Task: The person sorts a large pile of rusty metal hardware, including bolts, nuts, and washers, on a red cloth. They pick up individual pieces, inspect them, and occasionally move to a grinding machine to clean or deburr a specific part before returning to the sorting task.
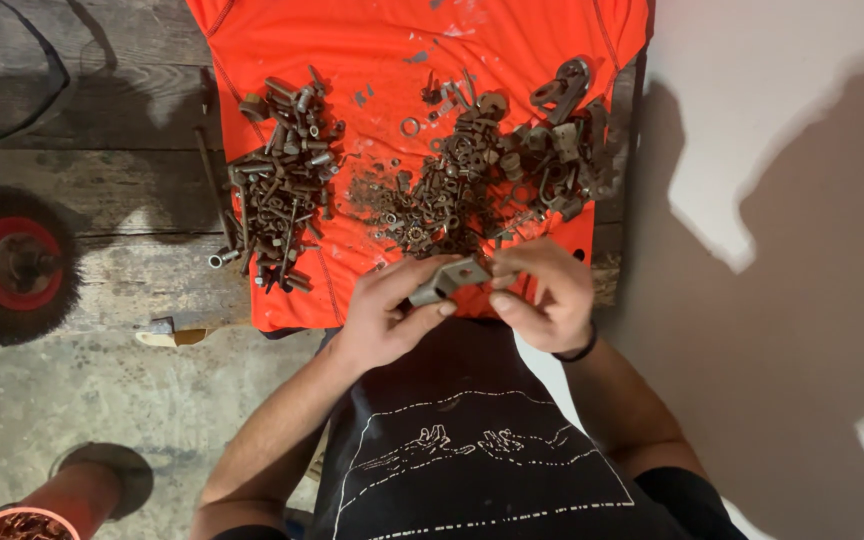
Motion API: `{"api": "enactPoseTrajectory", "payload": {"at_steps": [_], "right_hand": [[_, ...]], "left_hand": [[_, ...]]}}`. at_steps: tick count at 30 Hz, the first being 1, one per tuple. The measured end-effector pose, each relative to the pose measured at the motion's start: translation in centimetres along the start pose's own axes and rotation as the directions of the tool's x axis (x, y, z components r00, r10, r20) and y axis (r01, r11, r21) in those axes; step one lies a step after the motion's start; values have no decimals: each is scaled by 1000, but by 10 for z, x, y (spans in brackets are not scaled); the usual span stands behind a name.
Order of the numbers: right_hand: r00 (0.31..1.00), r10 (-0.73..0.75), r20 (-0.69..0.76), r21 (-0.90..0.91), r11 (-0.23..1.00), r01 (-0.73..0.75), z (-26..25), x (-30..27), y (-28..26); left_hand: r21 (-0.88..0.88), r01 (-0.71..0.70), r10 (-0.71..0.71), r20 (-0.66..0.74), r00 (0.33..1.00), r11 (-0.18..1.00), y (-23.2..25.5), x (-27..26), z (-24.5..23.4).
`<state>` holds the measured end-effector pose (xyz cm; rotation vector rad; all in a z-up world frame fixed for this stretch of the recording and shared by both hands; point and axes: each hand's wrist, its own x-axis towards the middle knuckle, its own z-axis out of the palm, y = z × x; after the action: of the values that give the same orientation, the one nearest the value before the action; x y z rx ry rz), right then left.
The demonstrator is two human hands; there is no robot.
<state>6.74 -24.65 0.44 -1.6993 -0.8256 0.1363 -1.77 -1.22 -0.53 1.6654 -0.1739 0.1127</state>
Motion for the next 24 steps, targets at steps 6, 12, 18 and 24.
{"api": "enactPoseTrajectory", "payload": {"at_steps": [6,12,18,24], "right_hand": [[965,235,113,145,957,-250,-9,11,-27],[963,245,114,197,944,-264,-3,4,-21],[964,265,-6,304,919,-251,0,7,-7],[981,192,-14,355,918,-174,5,14,-4]], "left_hand": [[497,-96,141,-53,989,862,6,-1,0],[628,-150,239,-59,969,763,5,-4,2],[628,-135,212,-49,976,767,4,-5,1],[622,-122,197,-52,979,773,4,-5,2]]}}
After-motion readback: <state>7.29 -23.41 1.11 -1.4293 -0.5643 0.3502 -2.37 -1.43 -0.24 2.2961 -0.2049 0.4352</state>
